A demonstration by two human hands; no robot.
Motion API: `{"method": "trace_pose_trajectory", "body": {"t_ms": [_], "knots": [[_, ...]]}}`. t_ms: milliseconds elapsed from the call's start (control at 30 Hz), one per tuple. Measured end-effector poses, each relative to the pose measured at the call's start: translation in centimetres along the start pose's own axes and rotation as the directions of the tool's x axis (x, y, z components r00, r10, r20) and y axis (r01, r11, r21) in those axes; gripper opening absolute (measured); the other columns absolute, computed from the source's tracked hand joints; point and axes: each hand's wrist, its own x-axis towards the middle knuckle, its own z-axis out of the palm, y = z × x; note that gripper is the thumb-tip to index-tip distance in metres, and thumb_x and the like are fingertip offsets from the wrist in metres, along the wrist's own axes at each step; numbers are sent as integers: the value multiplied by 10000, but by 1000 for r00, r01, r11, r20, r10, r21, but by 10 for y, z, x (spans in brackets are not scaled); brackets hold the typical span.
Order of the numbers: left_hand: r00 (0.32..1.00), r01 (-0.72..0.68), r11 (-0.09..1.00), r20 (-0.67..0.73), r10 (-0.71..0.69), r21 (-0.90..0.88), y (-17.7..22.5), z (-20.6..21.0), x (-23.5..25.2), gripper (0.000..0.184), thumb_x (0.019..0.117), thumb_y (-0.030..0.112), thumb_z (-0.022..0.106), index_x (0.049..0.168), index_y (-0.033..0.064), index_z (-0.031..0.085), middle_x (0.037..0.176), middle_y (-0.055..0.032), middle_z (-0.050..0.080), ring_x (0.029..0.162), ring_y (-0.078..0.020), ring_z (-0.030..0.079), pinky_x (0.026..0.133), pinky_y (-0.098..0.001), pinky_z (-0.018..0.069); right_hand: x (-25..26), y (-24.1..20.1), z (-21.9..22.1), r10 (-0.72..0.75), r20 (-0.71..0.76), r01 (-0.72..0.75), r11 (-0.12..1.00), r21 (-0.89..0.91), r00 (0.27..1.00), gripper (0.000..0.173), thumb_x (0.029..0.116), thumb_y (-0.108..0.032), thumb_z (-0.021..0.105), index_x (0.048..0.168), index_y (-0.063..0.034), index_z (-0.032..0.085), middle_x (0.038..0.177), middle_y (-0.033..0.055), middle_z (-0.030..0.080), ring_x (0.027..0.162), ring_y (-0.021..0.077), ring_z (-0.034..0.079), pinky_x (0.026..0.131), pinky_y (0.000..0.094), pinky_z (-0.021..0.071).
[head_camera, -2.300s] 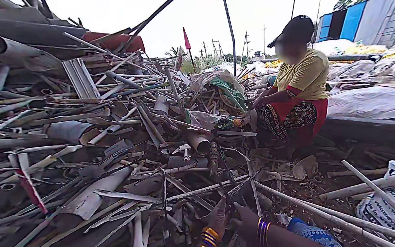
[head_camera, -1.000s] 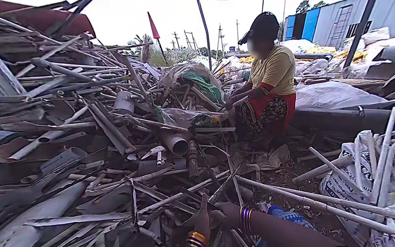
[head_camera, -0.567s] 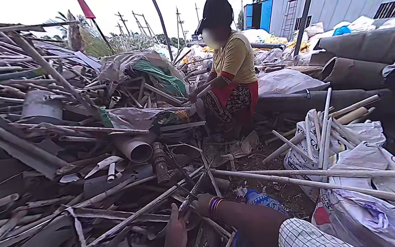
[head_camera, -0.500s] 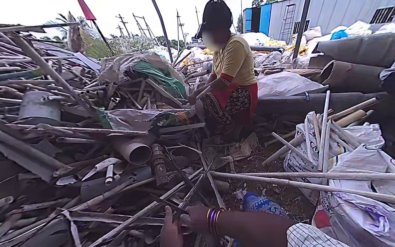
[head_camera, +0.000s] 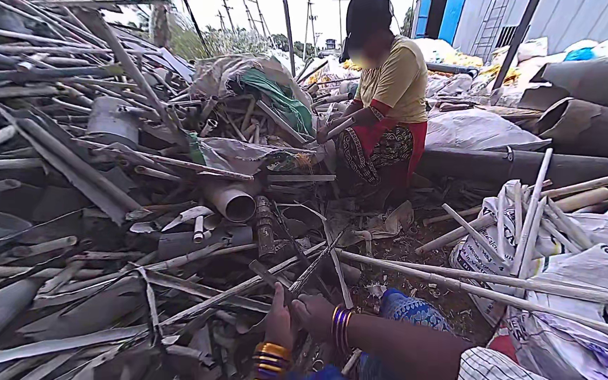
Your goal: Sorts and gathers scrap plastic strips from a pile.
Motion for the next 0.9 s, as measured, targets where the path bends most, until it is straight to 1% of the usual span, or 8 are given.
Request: {"method": "trace_pose_trajectory", "body": {"t_ms": [100, 233, 433, 500, 633, 733, 833, 900], "knots": [[1000, 7, 999, -22, -6, 35, 4, 4, 0, 517, 1135, 380, 280, 1462, 7, 422, 1380, -158, 556, 1192, -190, 582, 991, -355, 485, 20, 8, -14, 235, -79, -237, 971, -18, 969, 513, 1138, -341, 287, 1420, 59, 438, 1280, 308, 613, 1223, 416, 616, 1034, 554, 468], [1000, 6, 997, 21, -7, 77, 1, 8, -7, 546, 1140, 343, 285, 1573, 12, 287, 1667, -183, 241, 1522, -257, 302, 1217, -387, 297, 41, 27, -24, 468, -134, -473, 881, -10, 874, 491, 1136, -265, 249, 1501, 44, 362, 1415, 274, 558, 1337, 361, 559, 1103, 506, 435], [996, -32, 999, -86, 33, 16, 16, -2, 10, 503, 1138, 344, 290, 1469, -9, 427, 1458, -171, 510, 1272, -183, 551, 1043, -364, 466, 6, -14, 14, 102, -57, -99, 994, 51, 993, 417, 1139, -272, 274, 1314, 27, 506, 1089, 259, 641, 1011, 368, 654, 911, 532, 499], [996, -5, 1000, -93, 7, 23, 11, -3, 7, 498, 1139, 336, 295, 1450, -25, 437, 1442, -178, 520, 1281, -197, 545, 1055, -357, 461, 15, -1, 8, 172, -58, -172, 985, 2, 983, 433, 1142, -263, 260, 1324, 42, 508, 1124, 278, 640, 1039, 384, 652, 931, 537, 493], [1000, 8, 995, 20, -10, 104, 11, 3, 0, 548, 1141, 328, 277, 1537, -47, 329, 1644, -215, 285, 1527, -274, 292, 1237, -407, 255, 57, 23, -20, 455, -107, -452, 891, 51, 884, 511, 1146, -263, 200, 1409, 69, 485, 1348, 285, 582, 1259, 367, 584, 1067, 503, 433], [999, 44, 989, -20, -42, 144, 11, -1, -7, 542, 1139, 335, 285, 1474, -73, 407, 1556, -239, 404, 1431, -269, 413, 1170, -417, 333, 34, 9, 6, 355, -103, -342, 931, 125, 929, 467, 1146, -272, 227, 1326, 58, 504, 1131, 259, 613, 998, 351, 634, 897, 505, 495], [996, 35, 993, -83, -25, 114, 27, 0, 4, 508, 1136, 356, 303, 1366, -52, 499, 1326, -194, 552, 1168, -200, 561, 989, -382, 458, 10, -22, 18, 131, -82, -127, 990, 60, 988, 421, 1134, -257, 281, 1269, 51, 533, 1066, 237, 643, 990, 332, 652, 903, 497, 506], [998, 40, 991, -58, -33, 128, 28, -5, 4, 531, 1136, 354, 299, 1411, -65, 472, 1437, -220, 505, 1285, -228, 521, 1071, -401, 422, 13, -17, 11, 111, -49, -110, 994, 19, 993, 424, 1136, -262, 278, 1235, 49, 548, 1043, 229, 631, 955, 323, 641, 882, 490, 502]]}}
